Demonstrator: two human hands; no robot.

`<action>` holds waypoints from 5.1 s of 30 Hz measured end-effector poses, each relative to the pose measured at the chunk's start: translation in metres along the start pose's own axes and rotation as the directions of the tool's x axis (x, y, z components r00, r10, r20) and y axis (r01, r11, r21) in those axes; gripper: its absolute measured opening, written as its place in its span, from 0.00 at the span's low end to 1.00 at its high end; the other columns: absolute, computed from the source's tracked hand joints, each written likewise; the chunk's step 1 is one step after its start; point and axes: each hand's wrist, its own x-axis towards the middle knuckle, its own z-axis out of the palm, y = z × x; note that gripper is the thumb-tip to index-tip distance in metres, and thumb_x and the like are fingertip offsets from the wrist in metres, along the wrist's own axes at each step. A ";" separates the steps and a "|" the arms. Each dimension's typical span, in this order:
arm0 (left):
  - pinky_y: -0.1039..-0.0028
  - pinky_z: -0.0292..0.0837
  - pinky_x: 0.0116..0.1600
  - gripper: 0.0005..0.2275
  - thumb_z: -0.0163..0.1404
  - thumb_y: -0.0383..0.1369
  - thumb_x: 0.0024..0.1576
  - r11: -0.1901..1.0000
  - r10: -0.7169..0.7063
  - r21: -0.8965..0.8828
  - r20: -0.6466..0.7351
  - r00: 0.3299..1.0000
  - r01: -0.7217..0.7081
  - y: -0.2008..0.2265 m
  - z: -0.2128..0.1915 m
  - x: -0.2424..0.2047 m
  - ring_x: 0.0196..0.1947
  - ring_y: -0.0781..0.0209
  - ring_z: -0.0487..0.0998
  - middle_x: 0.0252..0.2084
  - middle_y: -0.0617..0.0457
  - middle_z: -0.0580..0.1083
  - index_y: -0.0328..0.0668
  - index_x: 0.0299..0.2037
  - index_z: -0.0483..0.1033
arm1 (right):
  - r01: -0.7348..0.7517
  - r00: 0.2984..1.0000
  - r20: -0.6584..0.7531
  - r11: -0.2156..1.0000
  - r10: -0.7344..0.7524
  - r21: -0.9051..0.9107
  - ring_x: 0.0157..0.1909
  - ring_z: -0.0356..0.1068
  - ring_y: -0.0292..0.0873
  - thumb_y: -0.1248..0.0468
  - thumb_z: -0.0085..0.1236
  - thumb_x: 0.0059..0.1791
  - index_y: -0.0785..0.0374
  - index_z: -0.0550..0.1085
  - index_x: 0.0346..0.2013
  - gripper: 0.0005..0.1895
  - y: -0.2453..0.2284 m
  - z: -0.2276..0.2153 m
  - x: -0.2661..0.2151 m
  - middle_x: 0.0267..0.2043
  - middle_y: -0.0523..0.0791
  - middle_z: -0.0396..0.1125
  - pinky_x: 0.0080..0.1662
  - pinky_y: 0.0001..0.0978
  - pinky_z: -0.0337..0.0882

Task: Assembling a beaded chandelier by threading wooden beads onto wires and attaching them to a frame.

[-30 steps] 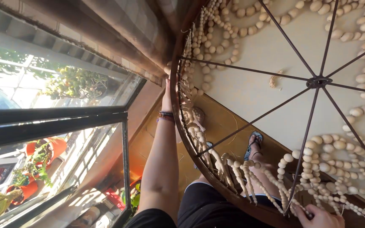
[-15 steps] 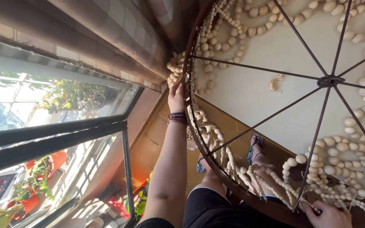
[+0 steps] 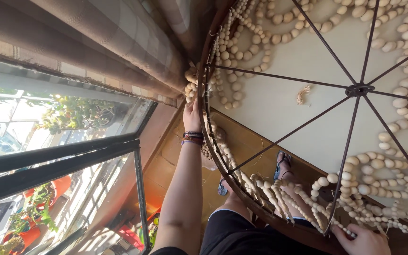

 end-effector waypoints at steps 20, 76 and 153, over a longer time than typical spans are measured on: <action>0.72 0.65 0.66 0.21 0.40 0.45 0.59 0.986 0.088 -0.146 0.078 0.993 -0.076 -0.057 0.014 0.039 0.62 0.57 0.75 0.58 0.52 0.77 0.52 0.57 0.79 | 0.096 0.991 0.093 0.995 -0.099 0.039 0.48 0.79 0.47 0.31 0.40 0.48 0.46 0.82 0.32 0.30 -0.031 0.000 -0.003 0.32 0.42 0.82 0.69 0.36 0.61; 0.40 0.38 0.83 0.23 0.46 0.34 0.63 0.447 0.821 0.310 0.229 0.522 -0.839 0.009 -0.021 -0.246 0.81 0.41 0.45 0.77 0.39 0.51 0.39 0.68 0.63 | 0.550 0.807 -0.327 0.828 -0.492 0.110 0.64 0.68 0.37 0.49 0.42 0.55 0.51 0.73 0.61 0.24 -0.010 -0.009 -0.013 0.68 0.36 0.67 0.74 0.54 0.49; 0.57 0.71 0.59 0.23 0.54 0.56 0.45 0.424 0.859 0.360 0.131 0.495 -0.831 0.258 0.387 0.177 0.49 0.44 0.79 0.43 0.46 0.78 0.47 0.39 0.79 | 0.421 0.907 -0.405 0.238 -0.112 0.876 0.23 0.58 0.32 0.59 0.59 0.54 0.55 0.82 0.35 0.07 -0.318 -0.404 0.327 0.17 0.40 0.61 0.29 0.25 0.60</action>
